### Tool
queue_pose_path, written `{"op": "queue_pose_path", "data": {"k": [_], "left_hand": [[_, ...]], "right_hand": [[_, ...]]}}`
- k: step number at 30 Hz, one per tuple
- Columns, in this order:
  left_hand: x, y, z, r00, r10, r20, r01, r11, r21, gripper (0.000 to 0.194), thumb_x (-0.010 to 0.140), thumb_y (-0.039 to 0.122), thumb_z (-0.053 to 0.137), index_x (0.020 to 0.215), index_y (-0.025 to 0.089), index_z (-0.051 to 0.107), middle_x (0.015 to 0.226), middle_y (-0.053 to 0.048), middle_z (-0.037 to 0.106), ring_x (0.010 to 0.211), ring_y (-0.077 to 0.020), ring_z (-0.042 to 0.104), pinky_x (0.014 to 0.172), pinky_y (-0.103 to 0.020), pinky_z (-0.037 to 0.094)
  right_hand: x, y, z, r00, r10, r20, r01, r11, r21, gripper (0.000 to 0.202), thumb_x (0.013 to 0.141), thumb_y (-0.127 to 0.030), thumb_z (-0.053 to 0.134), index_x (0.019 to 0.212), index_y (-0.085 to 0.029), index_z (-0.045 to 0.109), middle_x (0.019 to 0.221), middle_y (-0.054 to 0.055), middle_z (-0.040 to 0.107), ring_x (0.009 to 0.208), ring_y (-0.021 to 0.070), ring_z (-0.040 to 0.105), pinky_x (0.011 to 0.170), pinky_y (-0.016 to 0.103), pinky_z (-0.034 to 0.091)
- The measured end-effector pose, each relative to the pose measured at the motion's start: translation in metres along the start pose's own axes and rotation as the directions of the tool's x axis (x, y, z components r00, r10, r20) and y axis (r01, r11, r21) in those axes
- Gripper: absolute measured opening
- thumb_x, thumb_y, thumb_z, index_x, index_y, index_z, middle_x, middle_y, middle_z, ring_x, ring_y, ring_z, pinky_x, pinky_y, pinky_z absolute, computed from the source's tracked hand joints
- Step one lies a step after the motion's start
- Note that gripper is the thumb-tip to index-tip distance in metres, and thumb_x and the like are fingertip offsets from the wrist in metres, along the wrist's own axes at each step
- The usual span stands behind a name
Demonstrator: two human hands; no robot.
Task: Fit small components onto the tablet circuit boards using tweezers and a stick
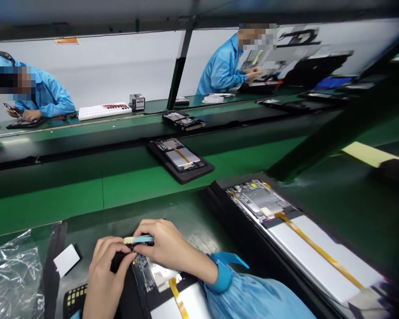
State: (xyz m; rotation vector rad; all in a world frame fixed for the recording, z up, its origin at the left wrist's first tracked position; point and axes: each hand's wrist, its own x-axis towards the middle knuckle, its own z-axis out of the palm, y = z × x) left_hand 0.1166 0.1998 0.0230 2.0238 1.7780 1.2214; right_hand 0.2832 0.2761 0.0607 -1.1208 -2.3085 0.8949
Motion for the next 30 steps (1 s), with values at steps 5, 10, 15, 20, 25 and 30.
{"op": "queue_pose_path", "data": {"k": [5, 10, 15, 20, 25, 30], "left_hand": [[0.003, 0.004, 0.001, 0.997, 0.077, -0.032, -0.076, 0.997, 0.014, 0.009, 0.085, 0.028, 0.059, 0.078, 0.025, 0.057, 0.084, 0.001, 0.060, 0.087, -0.0146, 0.056, 0.074, -0.024, 0.046], [0.005, 0.012, 0.001, 0.995, 0.093, -0.045, -0.090, 0.994, 0.061, 0.011, 0.086, 0.022, 0.057, 0.075, 0.023, 0.054, 0.082, 0.000, 0.061, 0.082, -0.0150, 0.058, 0.071, -0.026, 0.049], [0.004, 0.018, 0.003, 0.989, 0.148, -0.024, -0.141, 0.969, 0.204, 0.012, 0.088, 0.017, 0.052, 0.077, 0.020, 0.054, 0.083, -0.002, 0.063, 0.084, -0.0153, 0.058, 0.074, -0.029, 0.050], [0.003, 0.022, 0.003, 0.955, 0.297, 0.026, -0.286, 0.892, 0.350, 0.013, 0.090, 0.010, 0.046, 0.086, 0.016, 0.057, 0.086, -0.004, 0.066, 0.097, -0.0190, 0.058, 0.078, -0.032, 0.044], [0.006, 0.023, -0.002, 0.945, 0.321, 0.070, -0.326, 0.888, 0.325, 0.013, 0.090, 0.012, 0.045, 0.087, 0.018, 0.055, 0.089, -0.003, 0.066, 0.100, -0.0185, 0.057, 0.080, -0.032, 0.040], [0.020, 0.025, -0.029, 0.987, 0.161, 0.024, -0.162, 0.967, 0.195, 0.009, 0.090, 0.019, 0.047, 0.084, 0.024, 0.050, 0.097, -0.002, 0.062, 0.100, -0.0179, 0.054, 0.084, -0.033, 0.041]], "right_hand": [[0.001, 0.001, 0.000, 1.000, 0.009, 0.011, -0.009, 1.000, -0.001, 0.018, 0.070, -0.007, 0.082, 0.081, -0.019, 0.072, 0.077, -0.004, 0.067, 0.074, 0.0161, 0.064, 0.061, 0.020, 0.036], [0.001, 0.003, 0.000, 1.000, 0.000, 0.024, -0.001, 1.000, 0.023, 0.018, 0.071, -0.006, 0.078, 0.081, -0.020, 0.071, 0.079, -0.004, 0.067, 0.074, 0.0162, 0.064, 0.061, 0.021, 0.036], [0.001, 0.004, -0.001, 0.999, 0.004, 0.052, -0.007, 0.999, 0.049, 0.014, 0.075, -0.008, 0.067, 0.080, -0.021, 0.070, 0.081, -0.003, 0.067, 0.074, 0.0178, 0.064, 0.062, 0.023, 0.038], [0.002, 0.001, -0.002, 0.997, 0.015, 0.077, -0.019, 0.999, 0.050, 0.015, 0.076, -0.009, 0.062, 0.080, -0.022, 0.070, 0.083, -0.002, 0.068, 0.076, 0.0185, 0.064, 0.065, 0.024, 0.040], [0.001, 0.000, -0.001, 0.998, 0.028, 0.056, -0.028, 1.000, 0.005, 0.018, 0.075, -0.006, 0.072, 0.082, -0.022, 0.071, 0.083, -0.004, 0.068, 0.077, 0.0168, 0.065, 0.064, 0.022, 0.038], [0.002, -0.003, -0.003, 0.998, 0.046, 0.053, -0.046, 0.999, -0.014, 0.016, 0.077, -0.007, 0.075, 0.080, -0.022, 0.071, 0.082, -0.004, 0.068, 0.077, 0.0169, 0.064, 0.064, 0.022, 0.037]]}}
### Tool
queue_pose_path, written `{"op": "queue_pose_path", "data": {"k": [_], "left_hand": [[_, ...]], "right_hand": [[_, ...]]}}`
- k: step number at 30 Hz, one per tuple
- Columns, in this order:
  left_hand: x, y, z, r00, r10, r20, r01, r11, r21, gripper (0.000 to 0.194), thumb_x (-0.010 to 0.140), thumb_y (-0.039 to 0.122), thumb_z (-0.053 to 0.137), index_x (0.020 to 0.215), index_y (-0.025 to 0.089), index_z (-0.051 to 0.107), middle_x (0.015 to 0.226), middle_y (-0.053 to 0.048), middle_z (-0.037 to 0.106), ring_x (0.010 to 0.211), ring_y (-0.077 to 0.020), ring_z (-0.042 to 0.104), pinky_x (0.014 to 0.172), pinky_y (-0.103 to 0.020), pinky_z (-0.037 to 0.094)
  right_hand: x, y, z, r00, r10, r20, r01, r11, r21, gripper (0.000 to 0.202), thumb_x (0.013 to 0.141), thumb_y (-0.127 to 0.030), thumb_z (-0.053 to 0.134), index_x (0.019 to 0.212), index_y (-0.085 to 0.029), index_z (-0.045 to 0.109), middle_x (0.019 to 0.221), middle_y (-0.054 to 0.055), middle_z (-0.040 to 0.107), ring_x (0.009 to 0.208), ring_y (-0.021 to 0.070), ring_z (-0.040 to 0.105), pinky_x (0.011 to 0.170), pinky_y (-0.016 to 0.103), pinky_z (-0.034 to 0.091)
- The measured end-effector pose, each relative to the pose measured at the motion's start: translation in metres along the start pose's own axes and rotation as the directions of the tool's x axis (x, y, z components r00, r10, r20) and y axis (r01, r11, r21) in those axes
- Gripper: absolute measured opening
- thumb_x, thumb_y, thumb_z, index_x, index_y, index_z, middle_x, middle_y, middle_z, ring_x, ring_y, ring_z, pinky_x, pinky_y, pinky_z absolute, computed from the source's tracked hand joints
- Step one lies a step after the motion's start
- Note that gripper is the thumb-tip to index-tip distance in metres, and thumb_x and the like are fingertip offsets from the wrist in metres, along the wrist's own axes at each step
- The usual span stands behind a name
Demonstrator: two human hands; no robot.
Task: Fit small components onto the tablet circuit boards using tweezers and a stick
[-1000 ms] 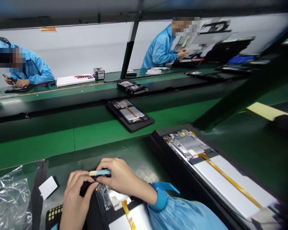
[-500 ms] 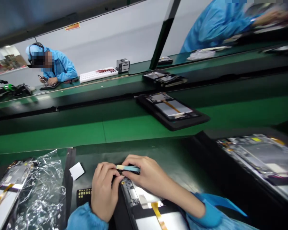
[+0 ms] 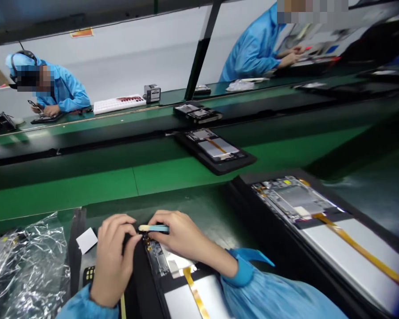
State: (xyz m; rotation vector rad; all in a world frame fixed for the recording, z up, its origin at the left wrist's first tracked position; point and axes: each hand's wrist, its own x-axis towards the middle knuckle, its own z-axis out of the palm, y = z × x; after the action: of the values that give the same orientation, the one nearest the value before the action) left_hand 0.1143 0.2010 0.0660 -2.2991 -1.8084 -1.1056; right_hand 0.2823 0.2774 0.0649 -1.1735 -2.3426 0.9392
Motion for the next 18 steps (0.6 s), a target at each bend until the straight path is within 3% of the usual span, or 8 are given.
{"op": "queue_pose_path", "data": {"k": [2, 5, 8, 10, 14, 18], "left_hand": [[0.007, -0.008, -0.027, 1.000, -0.017, -0.025, 0.017, 1.000, 0.016, 0.008, 0.090, 0.023, 0.049, 0.083, 0.026, 0.051, 0.099, -0.001, 0.062, 0.101, -0.0196, 0.052, 0.088, -0.036, 0.039], [0.015, -0.033, -0.084, 0.994, -0.014, -0.109, 0.036, 0.978, 0.205, 0.011, 0.087, 0.036, 0.052, 0.081, 0.027, 0.054, 0.100, -0.003, 0.062, 0.098, -0.0237, 0.053, 0.086, -0.040, 0.037], [0.018, -0.072, -0.137, 0.968, -0.187, -0.165, 0.235, 0.905, 0.354, 0.027, 0.082, 0.053, 0.049, 0.077, 0.027, 0.055, 0.099, -0.007, 0.063, 0.098, -0.0286, 0.053, 0.088, -0.046, 0.037], [0.016, -0.100, -0.160, 0.923, -0.384, -0.036, 0.355, 0.808, 0.471, 0.037, 0.076, 0.061, 0.045, 0.069, 0.027, 0.057, 0.098, -0.008, 0.064, 0.096, -0.0310, 0.053, 0.089, -0.050, 0.036], [0.015, -0.144, -0.169, 0.823, -0.557, 0.108, 0.408, 0.714, 0.568, 0.026, 0.071, 0.050, 0.054, 0.064, 0.027, 0.064, 0.098, -0.006, 0.068, 0.100, -0.0348, 0.052, 0.082, -0.053, 0.039], [0.017, -0.163, -0.165, 0.756, -0.608, 0.241, 0.378, 0.706, 0.598, 0.017, 0.070, 0.043, 0.061, 0.064, 0.029, 0.068, 0.101, -0.003, 0.069, 0.101, -0.0321, 0.054, 0.085, -0.052, 0.038]], "right_hand": [[0.000, 0.000, 0.000, 1.000, 0.000, 0.005, 0.000, 1.000, -0.006, 0.015, 0.077, -0.007, 0.075, 0.080, -0.022, 0.071, 0.081, -0.004, 0.068, 0.077, 0.0169, 0.064, 0.064, 0.022, 0.037], [0.000, 0.000, 0.000, 1.000, -0.011, 0.018, 0.011, 1.000, -0.005, 0.014, 0.078, -0.009, 0.073, 0.081, -0.022, 0.070, 0.083, -0.004, 0.068, 0.079, 0.0177, 0.064, 0.064, 0.023, 0.037], [0.000, 0.002, 0.001, 0.999, -0.023, 0.028, 0.023, 1.000, -0.004, 0.013, 0.079, -0.010, 0.067, 0.081, -0.023, 0.069, 0.087, -0.003, 0.069, 0.082, 0.0193, 0.064, 0.065, 0.025, 0.039], [0.001, 0.005, 0.003, 0.999, -0.024, 0.039, 0.024, 1.000, -0.004, 0.013, 0.080, -0.010, 0.065, 0.080, -0.023, 0.068, 0.087, -0.003, 0.069, 0.082, 0.0199, 0.064, 0.066, 0.026, 0.040], [0.003, 0.008, 0.005, 0.998, -0.038, 0.055, 0.038, 0.999, 0.000, 0.014, 0.081, -0.012, 0.061, 0.078, -0.024, 0.067, 0.086, -0.003, 0.068, 0.079, 0.0204, 0.064, 0.066, 0.028, 0.042], [0.004, 0.008, 0.005, 0.997, -0.052, 0.053, 0.052, 0.999, -0.001, 0.013, 0.081, -0.015, 0.058, 0.078, -0.024, 0.067, 0.087, -0.001, 0.069, 0.080, 0.0218, 0.064, 0.066, 0.029, 0.043]]}}
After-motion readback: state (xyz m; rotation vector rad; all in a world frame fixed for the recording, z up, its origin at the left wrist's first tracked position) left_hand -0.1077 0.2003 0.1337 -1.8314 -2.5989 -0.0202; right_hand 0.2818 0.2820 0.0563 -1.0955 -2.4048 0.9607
